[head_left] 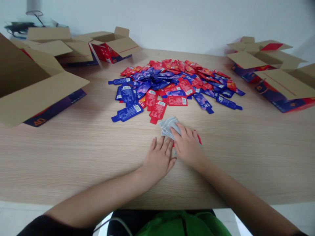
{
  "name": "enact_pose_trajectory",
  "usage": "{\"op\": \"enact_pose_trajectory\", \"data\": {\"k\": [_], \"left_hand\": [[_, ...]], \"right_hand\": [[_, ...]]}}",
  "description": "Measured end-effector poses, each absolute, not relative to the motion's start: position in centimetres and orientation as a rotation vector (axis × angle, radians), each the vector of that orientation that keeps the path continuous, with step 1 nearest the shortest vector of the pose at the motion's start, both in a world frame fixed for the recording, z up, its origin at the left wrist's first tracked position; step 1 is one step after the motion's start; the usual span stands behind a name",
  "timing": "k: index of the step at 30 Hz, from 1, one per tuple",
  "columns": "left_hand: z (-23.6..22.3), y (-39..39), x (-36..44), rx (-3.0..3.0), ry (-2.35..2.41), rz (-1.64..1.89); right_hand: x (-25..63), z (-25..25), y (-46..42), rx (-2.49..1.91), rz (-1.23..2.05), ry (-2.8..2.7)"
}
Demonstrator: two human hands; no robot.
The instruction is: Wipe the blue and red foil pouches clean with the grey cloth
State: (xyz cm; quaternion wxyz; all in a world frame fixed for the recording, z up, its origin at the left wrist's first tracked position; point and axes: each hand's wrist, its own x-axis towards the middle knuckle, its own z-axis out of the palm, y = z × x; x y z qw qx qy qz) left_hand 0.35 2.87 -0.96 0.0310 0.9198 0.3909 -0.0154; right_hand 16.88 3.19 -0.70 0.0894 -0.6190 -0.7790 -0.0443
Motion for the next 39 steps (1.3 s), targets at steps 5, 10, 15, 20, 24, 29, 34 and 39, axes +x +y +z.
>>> {"op": "enact_pose_trajectory", "data": {"k": [5, 10, 15, 20, 24, 29, 34, 39], "left_hand": [[-1.0, 2.9, 0.4, 2.85, 1.192, -0.05], [-1.1, 3.0, 0.4, 2.862, 1.18, -0.046], [-1.0, 2.5, 0.6, 2.885, 1.19, 0.009], [-1.2, 2.0, 0.7, 2.954, 1.157, 0.057], [-1.3, 2.0, 0.7, 2.93, 1.179, 0.022], [-1.3, 2.0, 0.9, 2.894, 1.192, -0.004], [-0.8, 2.0, 1.1, 2.87, 1.207, -0.02], [-0.4, 1.9, 1.4, 2.861, 1.216, -0.065]], "right_hand": [[19.5, -1.0, 2.3, -2.0, -0.22, -2.153], [22.3, -1.9, 1.5, -2.02, -0.245, -2.108], [23.9, -2.7, 1.2, -1.876, -0.202, -2.099], [23.0, -3.2, 0.7, -1.812, -0.136, -2.078], [23.5, -2.2, 0.9, -1.742, 0.038, -2.057], [23.6, 1.4, 1.9, -1.698, 0.039, -1.845], [18.4, 0.9, 2.1, -1.668, -0.007, -2.178], [18.1, -1.0, 1.8, -1.862, -0.101, -2.312]]}}
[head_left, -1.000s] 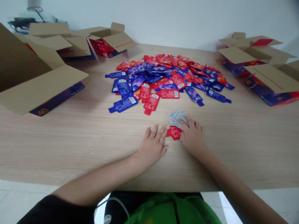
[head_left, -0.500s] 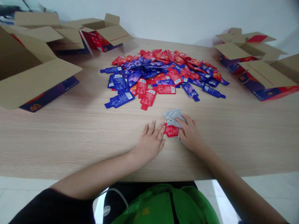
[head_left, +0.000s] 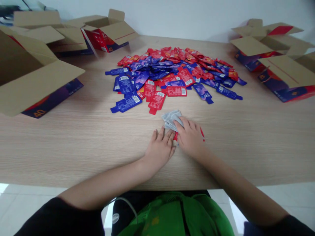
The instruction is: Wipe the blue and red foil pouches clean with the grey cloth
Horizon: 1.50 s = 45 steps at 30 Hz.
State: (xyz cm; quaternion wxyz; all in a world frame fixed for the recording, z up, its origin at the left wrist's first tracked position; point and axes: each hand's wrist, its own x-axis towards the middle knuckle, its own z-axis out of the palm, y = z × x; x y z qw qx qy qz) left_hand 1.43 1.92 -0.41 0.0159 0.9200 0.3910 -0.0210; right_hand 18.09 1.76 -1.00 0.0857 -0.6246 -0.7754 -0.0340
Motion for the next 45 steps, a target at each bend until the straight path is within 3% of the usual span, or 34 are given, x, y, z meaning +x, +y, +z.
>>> {"op": "enact_pose_trajectory", "data": {"k": [8, 13, 18, 23, 35, 40, 45], "left_hand": [[-0.7, 1.8, 1.4, 2.885, 1.219, -0.085], [-1.0, 1.9, 1.4, 2.89, 1.219, -0.075], [-0.9, 2.0, 1.3, 2.889, 1.216, -0.037], [-0.3, 1.9, 1.4, 2.865, 1.188, -0.048], [-0.5, 1.8, 1.6, 2.879, 1.21, -0.095], [-0.7, 1.8, 1.6, 2.891, 1.231, -0.082], [-0.5, 1.9, 1.5, 2.895, 1.22, -0.035]], "right_hand": [[24.5, -2.1, 0.0, -2.143, -0.216, -2.04], [27.0, -1.8, 0.7, -2.086, -0.146, -2.08], [23.0, 0.7, 2.2, -1.825, -0.061, -2.05], [17.5, -0.1, 1.8, -1.73, -0.021, -2.327], [25.8, -1.8, -0.5, -2.178, -0.222, -2.058], [26.1, -0.1, 1.2, -2.041, -0.103, -2.058], [19.4, 1.0, 2.1, -1.767, -0.074, -2.158]]}}
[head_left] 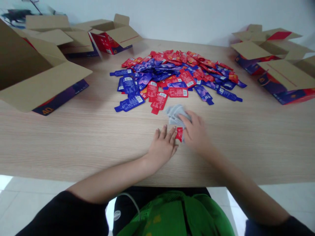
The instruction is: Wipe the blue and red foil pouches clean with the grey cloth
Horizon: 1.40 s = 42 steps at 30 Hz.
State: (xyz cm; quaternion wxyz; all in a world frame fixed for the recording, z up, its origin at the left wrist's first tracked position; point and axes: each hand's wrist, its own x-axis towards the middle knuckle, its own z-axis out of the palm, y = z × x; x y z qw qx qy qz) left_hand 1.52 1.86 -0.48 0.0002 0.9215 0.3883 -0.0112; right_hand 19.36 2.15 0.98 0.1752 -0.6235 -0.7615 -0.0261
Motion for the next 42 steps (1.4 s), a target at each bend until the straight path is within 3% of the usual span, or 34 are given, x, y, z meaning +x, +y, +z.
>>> {"op": "enact_pose_trajectory", "data": {"k": [5, 16, 23, 28, 42], "left_hand": [[-0.2, 1.8, 1.6, 2.863, 1.215, -0.055], [-0.4, 1.5, 1.9, 2.883, 1.228, -0.115], [-0.3, 1.5, 1.8, 2.893, 1.233, -0.063], [0.1, 1.5, 1.8, 2.855, 1.225, -0.066], [-0.1, 1.5, 2.0, 2.877, 1.231, -0.123]], "right_hand": [[17.1, -0.7, 1.6, -1.804, -0.07, -2.335], [26.7, -1.4, 0.0, -2.25, -0.185, -2.038], [23.0, 1.3, 2.4, -1.898, -0.088, -2.075], [17.9, -0.2, 1.3, -1.741, -0.097, -2.315], [24.7, -1.0, -0.7, -2.245, -0.293, -2.159]]}}
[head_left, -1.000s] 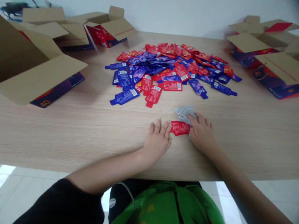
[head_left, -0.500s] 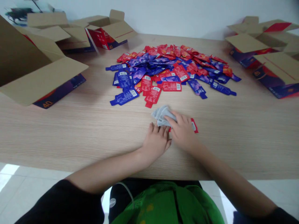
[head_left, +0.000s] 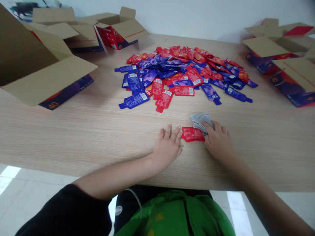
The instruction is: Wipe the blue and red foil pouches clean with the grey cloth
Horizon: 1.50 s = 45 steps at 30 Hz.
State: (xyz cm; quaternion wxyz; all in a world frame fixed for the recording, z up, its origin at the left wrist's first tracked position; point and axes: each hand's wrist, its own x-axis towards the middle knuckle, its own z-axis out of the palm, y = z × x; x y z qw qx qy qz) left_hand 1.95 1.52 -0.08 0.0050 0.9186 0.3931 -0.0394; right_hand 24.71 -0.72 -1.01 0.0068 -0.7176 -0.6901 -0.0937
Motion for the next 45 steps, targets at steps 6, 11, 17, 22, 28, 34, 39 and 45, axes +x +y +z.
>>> {"op": "enact_pose_trajectory", "data": {"k": [6, 11, 17, 22, 28, 34, 39, 45], "left_hand": [[-0.4, 1.5, 1.9, 2.881, 1.243, -0.081], [-0.4, 1.5, 1.8, 2.888, 1.233, -0.041], [-0.2, 1.4, 1.9, 2.861, 1.237, -0.075], [-0.2, 1.4, 2.0, 2.872, 1.237, -0.12], [-0.3, 1.5, 2.0, 2.876, 1.245, -0.132], [-0.2, 1.6, 1.9, 2.869, 1.244, -0.083], [-0.1, 1.6, 2.0, 2.843, 1.244, -0.078], [-0.4, 1.5, 2.1, 2.872, 1.243, -0.091]], "right_hand": [[24.3, 1.6, 1.1, -2.319, -0.253, -2.176], [18.9, 1.8, 2.1, -1.973, -0.204, -2.252], [19.2, -0.8, 0.4, -1.946, -0.19, -2.29], [25.7, -1.6, -1.0, -2.254, -0.251, -2.04], [28.2, -0.5, 0.2, -2.146, -0.154, -1.988], [20.2, 0.6, 0.9, -1.867, -0.144, -2.18], [19.1, -0.6, 0.1, -1.895, -0.147, -2.327], [25.2, -1.3, -1.0, -2.21, -0.198, -2.059]]}}
